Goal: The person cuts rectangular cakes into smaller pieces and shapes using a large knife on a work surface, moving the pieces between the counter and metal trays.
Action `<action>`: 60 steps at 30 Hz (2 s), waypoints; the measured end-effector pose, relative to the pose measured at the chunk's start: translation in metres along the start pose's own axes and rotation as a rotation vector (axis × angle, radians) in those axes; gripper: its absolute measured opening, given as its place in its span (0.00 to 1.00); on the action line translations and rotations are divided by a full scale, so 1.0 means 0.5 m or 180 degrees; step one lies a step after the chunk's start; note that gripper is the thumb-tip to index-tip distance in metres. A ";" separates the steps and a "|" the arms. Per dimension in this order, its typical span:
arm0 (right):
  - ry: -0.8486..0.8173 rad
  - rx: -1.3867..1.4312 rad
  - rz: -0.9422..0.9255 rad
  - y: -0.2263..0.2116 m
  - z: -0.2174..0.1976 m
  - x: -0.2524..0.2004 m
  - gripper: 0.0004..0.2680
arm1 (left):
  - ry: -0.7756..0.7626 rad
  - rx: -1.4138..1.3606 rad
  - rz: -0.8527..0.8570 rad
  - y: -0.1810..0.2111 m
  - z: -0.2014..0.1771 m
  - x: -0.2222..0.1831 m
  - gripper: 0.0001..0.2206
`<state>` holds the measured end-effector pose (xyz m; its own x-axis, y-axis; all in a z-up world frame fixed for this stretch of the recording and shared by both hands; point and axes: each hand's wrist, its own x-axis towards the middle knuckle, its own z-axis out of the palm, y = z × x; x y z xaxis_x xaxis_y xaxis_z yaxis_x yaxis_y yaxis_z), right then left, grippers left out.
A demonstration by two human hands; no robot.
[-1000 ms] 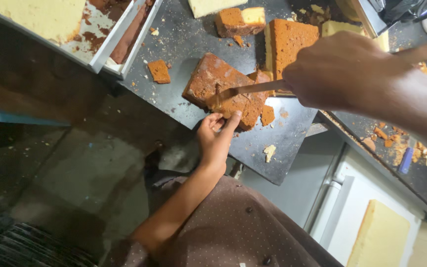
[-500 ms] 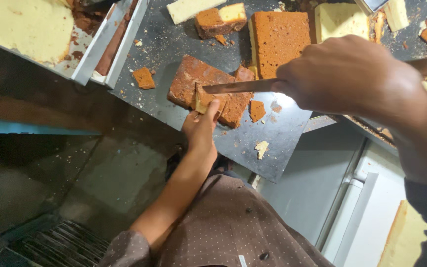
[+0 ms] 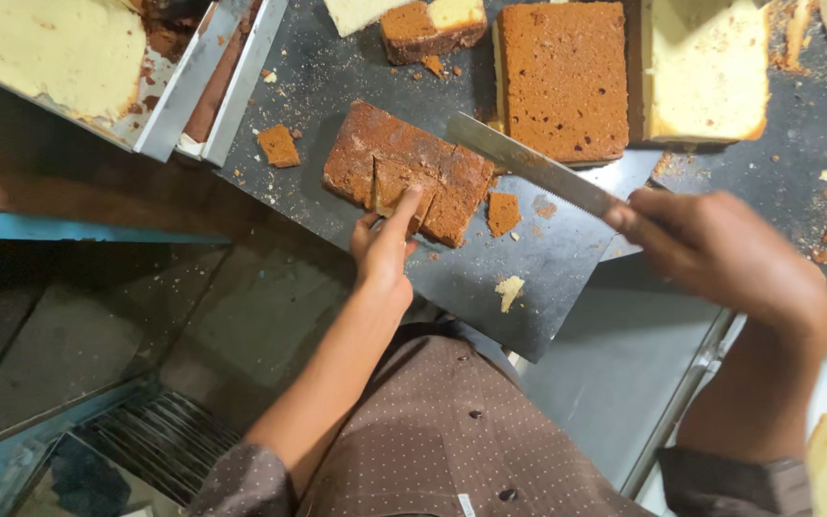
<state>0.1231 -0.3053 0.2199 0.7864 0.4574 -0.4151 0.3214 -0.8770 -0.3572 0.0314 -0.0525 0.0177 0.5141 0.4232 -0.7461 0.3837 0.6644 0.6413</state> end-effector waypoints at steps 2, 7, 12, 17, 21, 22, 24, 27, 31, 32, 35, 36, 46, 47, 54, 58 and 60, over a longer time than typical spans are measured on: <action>-0.0088 0.0518 0.0137 0.021 0.033 -0.003 0.15 | -0.0013 0.0083 -0.0024 0.002 -0.005 0.003 0.27; -0.0171 0.1413 0.0537 0.048 0.093 -0.031 0.18 | -0.0187 -0.0196 -0.0240 0.009 -0.022 -0.023 0.21; 0.0258 0.2240 0.0724 0.062 0.139 -0.046 0.17 | -0.0537 -0.0335 -0.0399 0.028 -0.041 -0.030 0.16; 0.0563 0.2702 0.0854 0.038 0.177 -0.054 0.16 | -0.0644 -0.0343 -0.0365 0.025 -0.057 -0.043 0.14; 0.0748 0.2867 0.1035 0.007 0.188 -0.061 0.15 | -0.0901 -0.0413 -0.0335 0.029 -0.105 -0.061 0.14; 0.0796 0.2902 0.1109 0.000 0.190 -0.061 0.14 | -0.0983 -0.0393 -0.0392 0.033 -0.118 -0.065 0.14; 0.0795 0.2901 0.1182 -0.011 0.195 -0.061 0.13 | -0.1216 -0.0449 -0.0520 0.044 -0.143 -0.075 0.14; 0.0836 0.2890 0.1200 -0.021 0.203 -0.063 0.15 | -0.1579 -0.0675 -0.0618 0.077 -0.179 -0.083 0.16; 0.0967 0.2962 0.1339 -0.051 0.223 -0.059 0.15 | -0.1795 -0.0595 0.0082 0.162 -0.221 -0.036 0.20; 0.0955 0.2970 0.1407 -0.062 0.228 -0.056 0.14 | -0.1834 -0.0502 0.0395 0.186 -0.227 -0.015 0.20; 0.0958 0.2996 0.1495 -0.103 0.246 -0.042 0.11 | -0.1548 0.0112 0.0829 0.258 -0.230 0.059 0.22; 0.0981 0.3004 0.1466 -0.121 0.257 -0.042 0.10 | -0.1453 0.0382 0.0968 0.278 -0.224 0.085 0.23; 0.1305 0.2810 0.1339 -0.195 0.328 -0.050 0.11 | -0.0309 0.3481 0.3750 0.313 -0.161 0.184 0.33; 0.1360 0.2582 0.1231 -0.200 0.341 -0.057 0.13 | -0.0147 0.3460 0.4017 0.300 -0.161 0.169 0.30; 0.1782 0.1189 0.0943 -0.289 0.486 -0.085 0.26 | -0.1124 0.2816 0.3460 0.253 -0.143 0.090 0.26; 0.1951 0.1295 0.1019 -0.343 0.551 -0.067 0.24 | -0.1529 0.3144 0.4070 0.253 -0.117 0.113 0.31; 0.1954 0.1317 0.1159 -0.365 0.574 -0.060 0.24 | -0.1572 0.3484 0.3939 0.252 -0.109 0.121 0.32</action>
<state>-0.1106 -0.1167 0.0573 0.9908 -0.1123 -0.0760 -0.1352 -0.7747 -0.6178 0.0691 0.0905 0.0436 0.9719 -0.0340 0.2328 -0.1953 -0.6680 0.7181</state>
